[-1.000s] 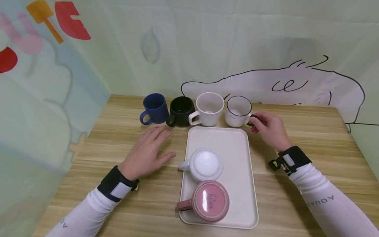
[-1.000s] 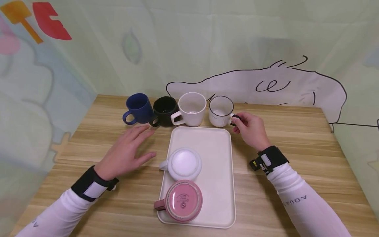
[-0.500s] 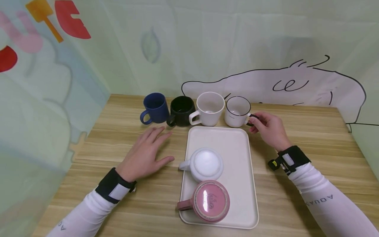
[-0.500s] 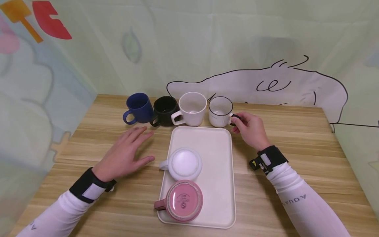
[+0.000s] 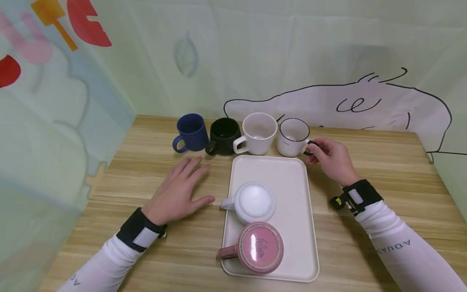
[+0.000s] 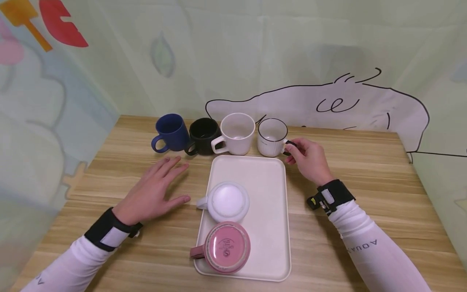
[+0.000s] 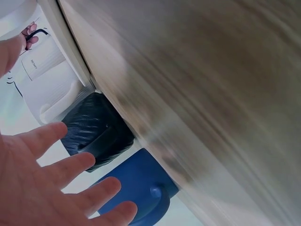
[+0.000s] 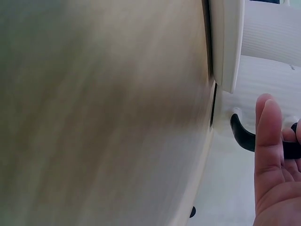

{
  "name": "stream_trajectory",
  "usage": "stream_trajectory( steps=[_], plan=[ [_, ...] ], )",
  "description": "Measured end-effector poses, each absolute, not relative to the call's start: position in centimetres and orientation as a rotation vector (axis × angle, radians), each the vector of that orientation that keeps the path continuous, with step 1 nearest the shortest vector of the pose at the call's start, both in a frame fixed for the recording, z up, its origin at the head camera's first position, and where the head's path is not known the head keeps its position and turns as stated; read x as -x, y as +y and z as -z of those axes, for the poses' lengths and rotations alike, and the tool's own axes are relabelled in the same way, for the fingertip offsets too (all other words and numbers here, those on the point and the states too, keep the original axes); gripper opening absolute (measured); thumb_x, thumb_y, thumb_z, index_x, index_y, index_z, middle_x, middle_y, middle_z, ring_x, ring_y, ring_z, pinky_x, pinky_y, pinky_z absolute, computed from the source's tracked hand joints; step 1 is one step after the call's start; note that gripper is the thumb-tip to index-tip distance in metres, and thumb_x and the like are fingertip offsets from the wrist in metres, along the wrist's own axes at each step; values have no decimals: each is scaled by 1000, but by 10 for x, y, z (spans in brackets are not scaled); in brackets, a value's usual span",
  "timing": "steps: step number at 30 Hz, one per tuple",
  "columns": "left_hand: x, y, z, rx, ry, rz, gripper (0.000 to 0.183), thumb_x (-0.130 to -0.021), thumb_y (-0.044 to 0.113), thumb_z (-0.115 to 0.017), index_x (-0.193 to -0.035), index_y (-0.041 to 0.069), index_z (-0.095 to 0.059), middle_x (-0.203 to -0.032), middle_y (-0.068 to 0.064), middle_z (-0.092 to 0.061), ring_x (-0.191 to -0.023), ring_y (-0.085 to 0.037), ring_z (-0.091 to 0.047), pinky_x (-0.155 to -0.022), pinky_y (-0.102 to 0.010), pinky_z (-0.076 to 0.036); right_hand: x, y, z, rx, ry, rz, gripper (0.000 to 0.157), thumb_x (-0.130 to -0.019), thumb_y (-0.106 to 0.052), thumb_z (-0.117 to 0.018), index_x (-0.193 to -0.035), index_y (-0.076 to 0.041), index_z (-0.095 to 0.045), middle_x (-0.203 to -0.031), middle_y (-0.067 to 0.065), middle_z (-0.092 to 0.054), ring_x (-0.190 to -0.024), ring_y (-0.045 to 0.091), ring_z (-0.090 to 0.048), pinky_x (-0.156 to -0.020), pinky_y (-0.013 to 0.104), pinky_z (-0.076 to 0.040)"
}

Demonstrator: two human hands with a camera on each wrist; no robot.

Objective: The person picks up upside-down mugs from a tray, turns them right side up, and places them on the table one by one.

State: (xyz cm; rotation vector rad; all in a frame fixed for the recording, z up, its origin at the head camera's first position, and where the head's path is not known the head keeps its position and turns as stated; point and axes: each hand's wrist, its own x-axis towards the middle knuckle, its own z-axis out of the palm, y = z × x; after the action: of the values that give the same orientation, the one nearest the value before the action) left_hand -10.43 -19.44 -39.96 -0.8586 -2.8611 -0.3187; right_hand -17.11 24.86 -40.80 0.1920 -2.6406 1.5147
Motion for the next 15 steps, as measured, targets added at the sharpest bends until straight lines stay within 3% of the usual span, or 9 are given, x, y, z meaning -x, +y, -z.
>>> stream_trajectory(
  steps=[15],
  plan=[
    [102, -195, 400, 851, -2890, 304, 90, -86, 75, -54, -152, 16, -43, -159, -15, -29, -143, -44, -26, -111, -62, -24, 169, 251, 403, -198, -2704, -1526, 35, -101, -31, -59, -120, -2, -65, -103, 15, -70, -78, 24, -70, -73, 40, -58]
  ],
)
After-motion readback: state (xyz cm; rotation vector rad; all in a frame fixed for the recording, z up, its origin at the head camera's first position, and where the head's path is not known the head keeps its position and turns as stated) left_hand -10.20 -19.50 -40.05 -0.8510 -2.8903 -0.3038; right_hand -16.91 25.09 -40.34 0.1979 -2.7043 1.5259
